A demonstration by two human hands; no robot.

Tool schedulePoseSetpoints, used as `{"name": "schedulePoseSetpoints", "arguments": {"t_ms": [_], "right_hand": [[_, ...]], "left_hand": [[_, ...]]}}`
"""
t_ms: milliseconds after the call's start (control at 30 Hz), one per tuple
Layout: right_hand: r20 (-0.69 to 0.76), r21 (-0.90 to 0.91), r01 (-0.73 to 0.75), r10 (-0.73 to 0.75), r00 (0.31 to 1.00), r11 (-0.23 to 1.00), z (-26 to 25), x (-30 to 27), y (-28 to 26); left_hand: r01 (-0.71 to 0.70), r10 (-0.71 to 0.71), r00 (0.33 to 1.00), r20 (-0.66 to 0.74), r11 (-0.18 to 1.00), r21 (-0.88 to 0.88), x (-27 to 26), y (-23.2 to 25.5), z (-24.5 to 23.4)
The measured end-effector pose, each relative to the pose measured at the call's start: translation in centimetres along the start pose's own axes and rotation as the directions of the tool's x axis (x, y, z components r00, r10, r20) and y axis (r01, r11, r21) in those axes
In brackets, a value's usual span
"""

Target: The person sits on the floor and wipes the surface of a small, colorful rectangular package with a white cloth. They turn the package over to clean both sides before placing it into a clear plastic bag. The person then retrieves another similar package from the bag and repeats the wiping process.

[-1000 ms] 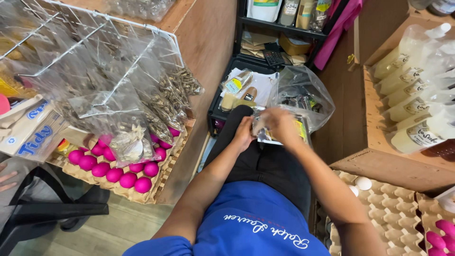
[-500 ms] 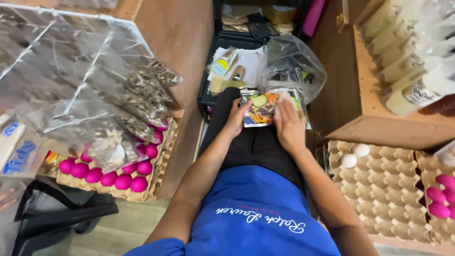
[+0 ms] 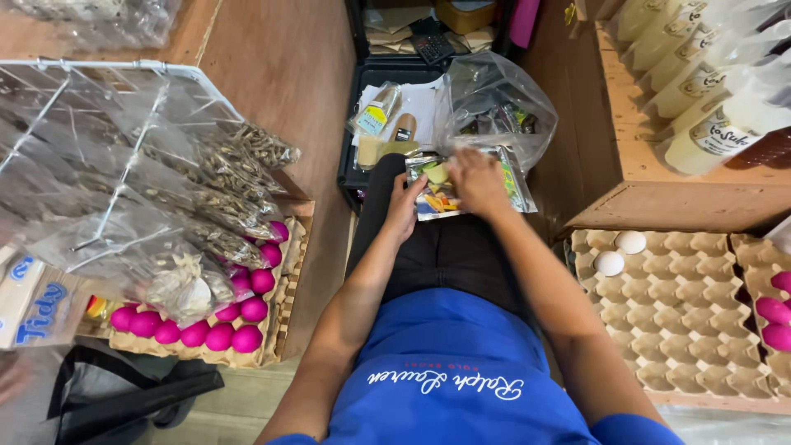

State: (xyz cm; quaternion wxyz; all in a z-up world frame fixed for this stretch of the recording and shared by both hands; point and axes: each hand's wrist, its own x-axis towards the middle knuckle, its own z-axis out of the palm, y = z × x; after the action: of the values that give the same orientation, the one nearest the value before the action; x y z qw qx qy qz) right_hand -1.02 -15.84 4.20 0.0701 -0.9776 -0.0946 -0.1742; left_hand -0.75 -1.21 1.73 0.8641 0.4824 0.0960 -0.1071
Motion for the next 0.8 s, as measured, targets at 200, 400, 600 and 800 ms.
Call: {"name": "schedulePoseSetpoints", "arguments": {"t_ms": [200,400,600,800], "right_hand": [[0.352,0.242,-0.358,0.263,0.898,0.902,-0.3,-2.3,5.2],[0.244,0.510,-0.543,0.493,0.835,0.667,-0.6,-9.4,3.0],[0.004,0.507,-0.490,0.567,0.824,0.709,-1.8,-10.3,6.6],[-0.501,0.520,-0.050,0.351,0.791,0.853,-5.5,-6.6,8.8]], "left_hand": [[-0.009,0.009,1.000,0.003,1.000,0.012,-0.6,0.2,0.4],[-0.045,0.045,0.999,-0.022,0.999,0.015,-0.8,0.5,0.7],[-0.216,0.212,0.976,0.044,0.945,0.245,-1.4,1.8,1.2],[-0.746,0.484,0.661,0.573,0.506,0.433,-3.0,2.7,3.0]]}}
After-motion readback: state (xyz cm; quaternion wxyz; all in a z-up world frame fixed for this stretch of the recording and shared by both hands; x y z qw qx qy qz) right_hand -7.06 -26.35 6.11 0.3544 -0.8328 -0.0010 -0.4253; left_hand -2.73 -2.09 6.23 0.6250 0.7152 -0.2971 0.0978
